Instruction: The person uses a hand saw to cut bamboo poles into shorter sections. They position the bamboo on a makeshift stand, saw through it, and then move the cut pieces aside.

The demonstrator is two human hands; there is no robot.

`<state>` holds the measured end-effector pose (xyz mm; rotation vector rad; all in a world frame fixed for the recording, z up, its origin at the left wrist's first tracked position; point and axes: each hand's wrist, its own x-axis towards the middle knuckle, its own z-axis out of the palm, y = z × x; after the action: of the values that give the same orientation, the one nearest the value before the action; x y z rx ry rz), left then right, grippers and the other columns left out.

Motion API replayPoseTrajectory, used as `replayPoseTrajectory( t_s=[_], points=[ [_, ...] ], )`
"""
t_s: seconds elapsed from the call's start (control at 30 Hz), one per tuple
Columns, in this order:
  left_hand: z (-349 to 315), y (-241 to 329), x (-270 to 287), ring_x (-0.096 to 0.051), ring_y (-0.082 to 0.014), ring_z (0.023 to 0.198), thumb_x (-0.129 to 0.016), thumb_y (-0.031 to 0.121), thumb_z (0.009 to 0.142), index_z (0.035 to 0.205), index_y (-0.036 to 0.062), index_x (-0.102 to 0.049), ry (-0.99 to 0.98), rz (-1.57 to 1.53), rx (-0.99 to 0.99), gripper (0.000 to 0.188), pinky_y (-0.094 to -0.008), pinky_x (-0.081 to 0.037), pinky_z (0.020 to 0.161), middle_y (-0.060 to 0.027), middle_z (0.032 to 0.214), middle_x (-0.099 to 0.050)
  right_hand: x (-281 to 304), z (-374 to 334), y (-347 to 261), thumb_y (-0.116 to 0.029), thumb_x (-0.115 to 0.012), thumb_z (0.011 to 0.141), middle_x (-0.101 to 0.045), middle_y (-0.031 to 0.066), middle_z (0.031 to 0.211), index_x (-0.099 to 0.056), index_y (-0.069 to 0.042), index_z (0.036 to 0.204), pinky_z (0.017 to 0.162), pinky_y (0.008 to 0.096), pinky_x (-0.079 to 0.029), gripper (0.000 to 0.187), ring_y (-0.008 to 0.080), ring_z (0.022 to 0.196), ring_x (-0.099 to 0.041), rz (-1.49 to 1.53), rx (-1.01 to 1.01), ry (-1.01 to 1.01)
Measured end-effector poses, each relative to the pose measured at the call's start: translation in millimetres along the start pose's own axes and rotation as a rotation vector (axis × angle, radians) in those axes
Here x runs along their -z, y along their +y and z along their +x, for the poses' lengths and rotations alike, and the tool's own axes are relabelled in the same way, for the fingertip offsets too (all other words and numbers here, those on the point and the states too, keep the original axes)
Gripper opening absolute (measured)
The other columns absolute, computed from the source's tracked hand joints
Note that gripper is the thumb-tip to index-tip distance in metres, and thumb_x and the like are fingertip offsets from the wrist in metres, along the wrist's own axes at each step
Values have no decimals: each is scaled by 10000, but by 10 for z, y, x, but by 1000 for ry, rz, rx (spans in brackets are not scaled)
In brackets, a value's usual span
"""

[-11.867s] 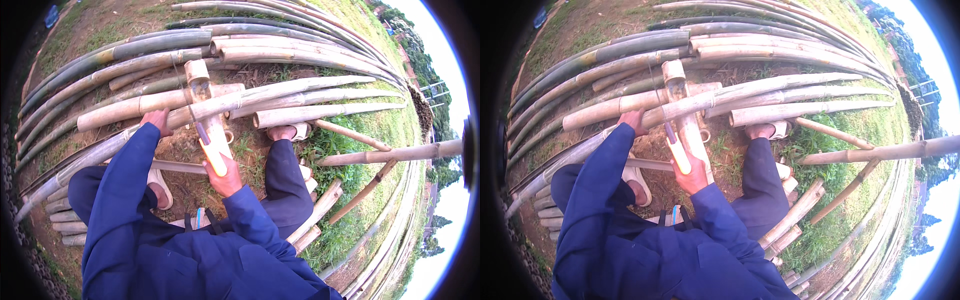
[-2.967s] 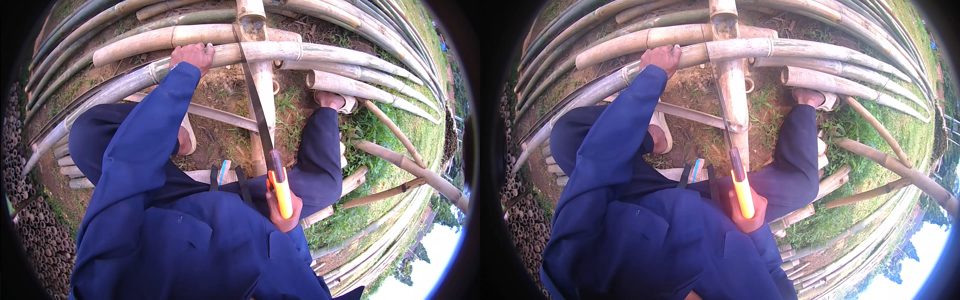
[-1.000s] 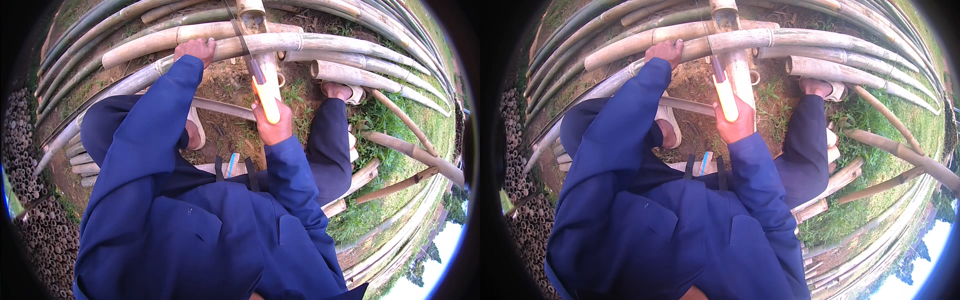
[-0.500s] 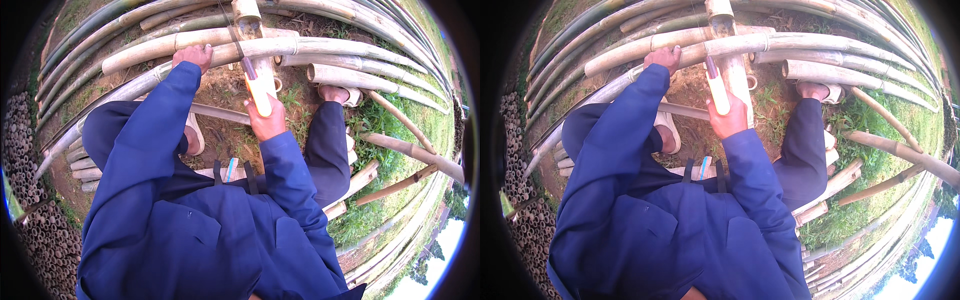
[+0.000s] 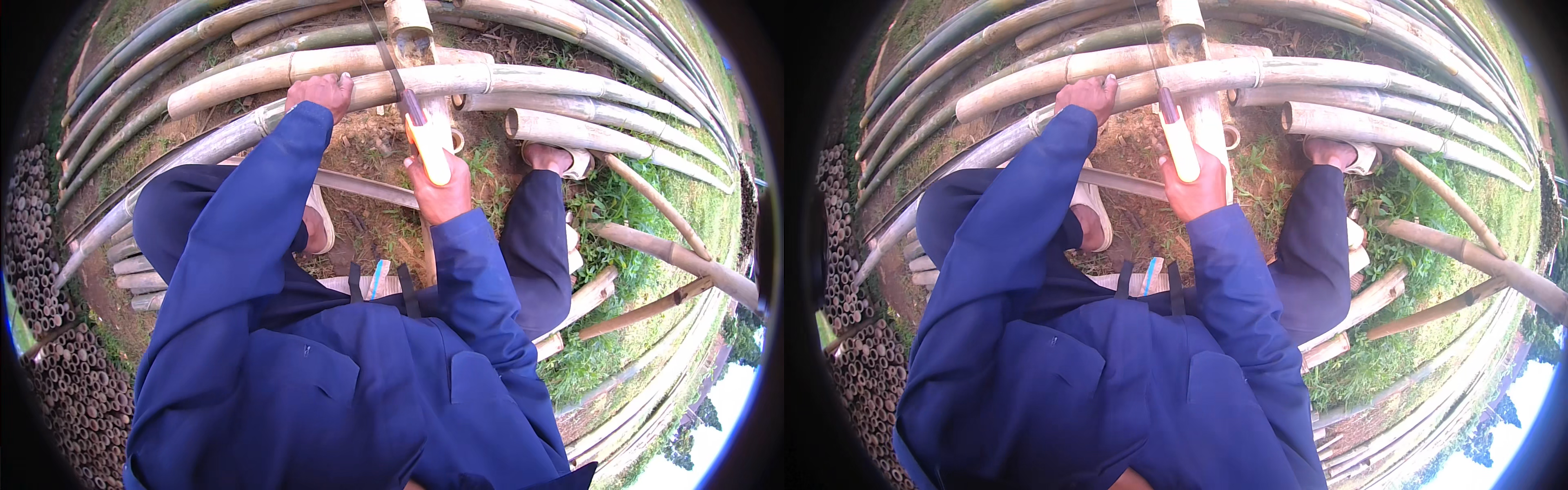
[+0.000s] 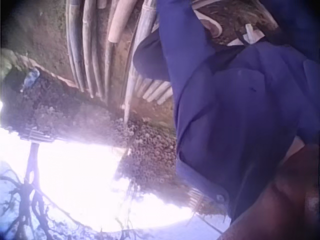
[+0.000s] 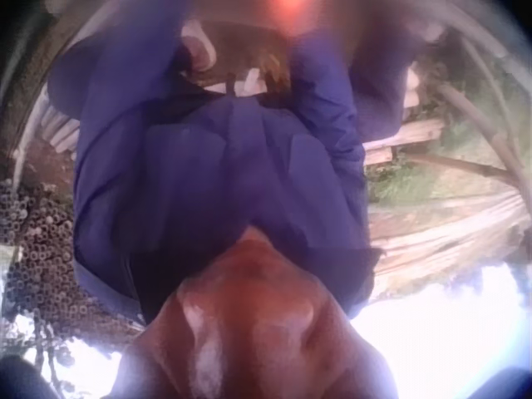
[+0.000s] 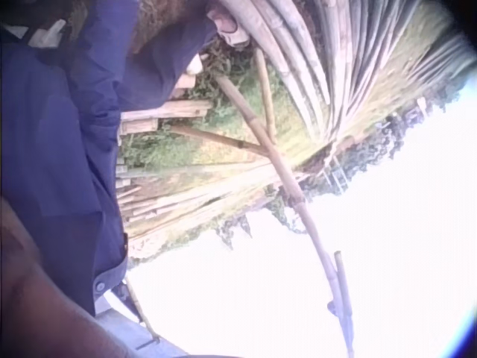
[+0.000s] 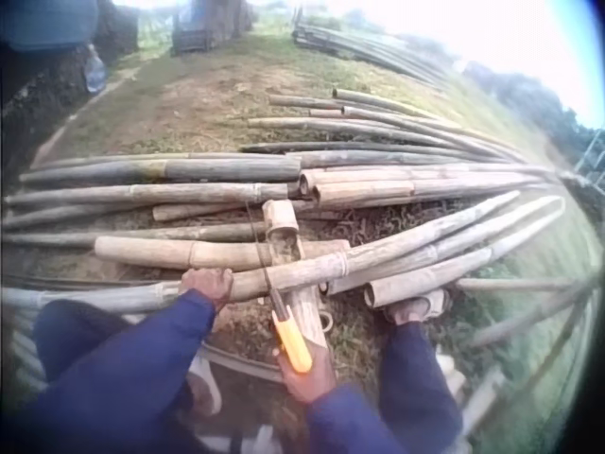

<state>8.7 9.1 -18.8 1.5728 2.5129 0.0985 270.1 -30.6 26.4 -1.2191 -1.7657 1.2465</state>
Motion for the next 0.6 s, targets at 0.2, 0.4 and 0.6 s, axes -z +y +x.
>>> replayPoseTrajectory(
  t_s=[0.2,0.4,0.6],
  points=[
    [-28,-97,-162,-737,-352,902,-327,454,1049,1007,51,-739,43,5,-4,578,-475,-515,915,-199,933,-758,633,-1528,-300,1,-706,885,-709,171,816,-692,31,1187,674,316,-548,304,226,697,-722,-98,-218,-103],
    [-37,-81,-112,-734,-357,904,-338,451,1044,1004,60,-745,71,15,-7,566,-476,-509,920,-194,951,-759,631,-1366,-412,-9,-702,886,-697,160,783,-692,39,1163,670,324,-541,281,256,692,-713,-104,-186,-109],
    [-94,-21,-42,-723,-365,968,-307,485,1046,1026,50,-743,22,27,-3,616,-491,-526,906,-206,990,-755,42,-254,-104,-44,-699,894,-668,146,765,-675,33,966,643,360,-514,108,197,674,-654,2,-87,-41]
  ],
)
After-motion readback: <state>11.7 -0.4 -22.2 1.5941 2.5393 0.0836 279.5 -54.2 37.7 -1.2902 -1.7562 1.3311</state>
